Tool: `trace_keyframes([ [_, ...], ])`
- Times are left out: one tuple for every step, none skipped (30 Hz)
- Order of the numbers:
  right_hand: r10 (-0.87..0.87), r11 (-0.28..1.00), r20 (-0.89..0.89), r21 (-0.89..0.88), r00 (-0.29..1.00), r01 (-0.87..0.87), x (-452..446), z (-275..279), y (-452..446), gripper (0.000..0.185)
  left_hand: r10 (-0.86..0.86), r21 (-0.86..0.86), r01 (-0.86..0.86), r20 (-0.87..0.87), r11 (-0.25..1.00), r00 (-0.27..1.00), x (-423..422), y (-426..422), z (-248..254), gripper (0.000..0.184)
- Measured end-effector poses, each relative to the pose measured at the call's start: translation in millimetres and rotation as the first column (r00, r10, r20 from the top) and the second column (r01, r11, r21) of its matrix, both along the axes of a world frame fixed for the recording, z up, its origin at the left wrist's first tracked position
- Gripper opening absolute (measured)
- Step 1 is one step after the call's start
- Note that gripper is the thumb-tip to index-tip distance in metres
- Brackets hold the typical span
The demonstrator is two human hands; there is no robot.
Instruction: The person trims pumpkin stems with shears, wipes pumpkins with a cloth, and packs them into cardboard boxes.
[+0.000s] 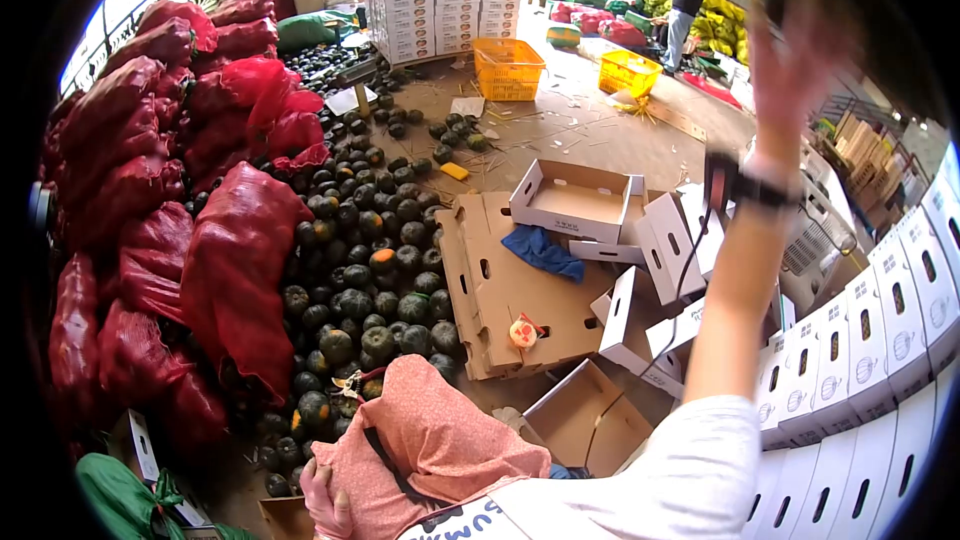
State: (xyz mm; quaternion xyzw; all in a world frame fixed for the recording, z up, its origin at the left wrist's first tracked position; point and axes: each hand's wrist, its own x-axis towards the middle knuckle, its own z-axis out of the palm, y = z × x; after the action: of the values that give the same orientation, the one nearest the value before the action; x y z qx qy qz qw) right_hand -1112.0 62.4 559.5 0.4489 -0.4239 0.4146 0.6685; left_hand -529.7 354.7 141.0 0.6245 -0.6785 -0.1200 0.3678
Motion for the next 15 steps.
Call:
trace_keyframes([
  [-0.035,0.886,0.060,0.463,0.998,0.003,-39,20,-48,0.080,-0.017,-0.057,0.020,0.058,0.998,0.998,5,2,-4,0.043],
  [-0.302,0.628,-0.055,0.739,0.952,0.242,-79,23,-94,0.028,-0.010,-0.056,0.013,0.038,0.998,0.999,4,4,-6,0.043],
  [-0.338,0.669,0.053,0.716,0.940,0.200,-75,32,-91,0.031,0.003,-0.061,-0.002,0.020,0.998,1.000,0,6,-2,0.044],
  [-0.365,0.705,0.163,0.692,0.917,0.157,-65,44,-75,0.034,0.016,-0.061,-0.015,0.006,0.998,1.000,-2,8,2,0.044],
  [-0.389,0.731,0.272,0.673,0.880,0.115,-54,52,-57,0.039,0.038,-0.043,-0.038,0.001,0.998,0.999,-5,11,7,0.045],
  [-0.404,0.758,0.377,0.649,0.834,0.074,-46,56,-52,0.043,0.051,-0.048,-0.050,0.019,0.998,0.999,-6,13,8,0.045],
  [-0.366,0.826,0.427,0.558,0.827,0.077,-51,54,-57,0.043,0.060,-0.048,-0.058,0.040,0.997,0.997,-6,15,9,0.045],
  [-0.330,0.882,0.473,0.463,0.817,0.088,-53,51,-57,0.044,0.062,-0.045,-0.059,0.062,0.997,0.996,-5,17,10,0.045],
  [-0.332,0.886,0.503,0.458,0.798,0.080,-57,49,-56,0.045,0.063,-0.044,-0.062,0.031,0.997,0.998,-4,19,9,0.045],
  [-0.336,0.890,0.534,0.450,0.776,0.076,-55,48,-51,0.045,0.067,-0.021,-0.066,0.022,0.998,0.998,-4,20,9,0.045],
  [-0.337,0.896,0.564,0.438,0.754,0.072,-52,47,-47,0.045,0.072,-0.003,-0.072,0.010,0.997,0.997,-5,21,8,0.047],
  [-0.318,0.902,0.567,0.428,0.760,0.058,-49,45,-42,0.045,0.078,0.011,-0.078,-0.002,0.997,0.997,-5,20,5,0.050],
  [-0.297,0.908,0.570,0.418,0.766,0.042,-45,42,-38,0.046,0.075,-0.003,-0.075,0.038,0.997,0.996,-3,20,1,0.049],
  [-0.276,0.913,0.572,0.406,0.773,0.025,-44,39,-35,0.046,0.077,0.005,-0.077,0.037,0.997,0.996,-3,20,-1,0.049],
  [-0.249,0.919,0.561,0.395,0.790,0.010,-46,37,-34,0.046,0.077,0.014,-0.078,0.036,0.997,0.996,-4,20,0,0.048],
])
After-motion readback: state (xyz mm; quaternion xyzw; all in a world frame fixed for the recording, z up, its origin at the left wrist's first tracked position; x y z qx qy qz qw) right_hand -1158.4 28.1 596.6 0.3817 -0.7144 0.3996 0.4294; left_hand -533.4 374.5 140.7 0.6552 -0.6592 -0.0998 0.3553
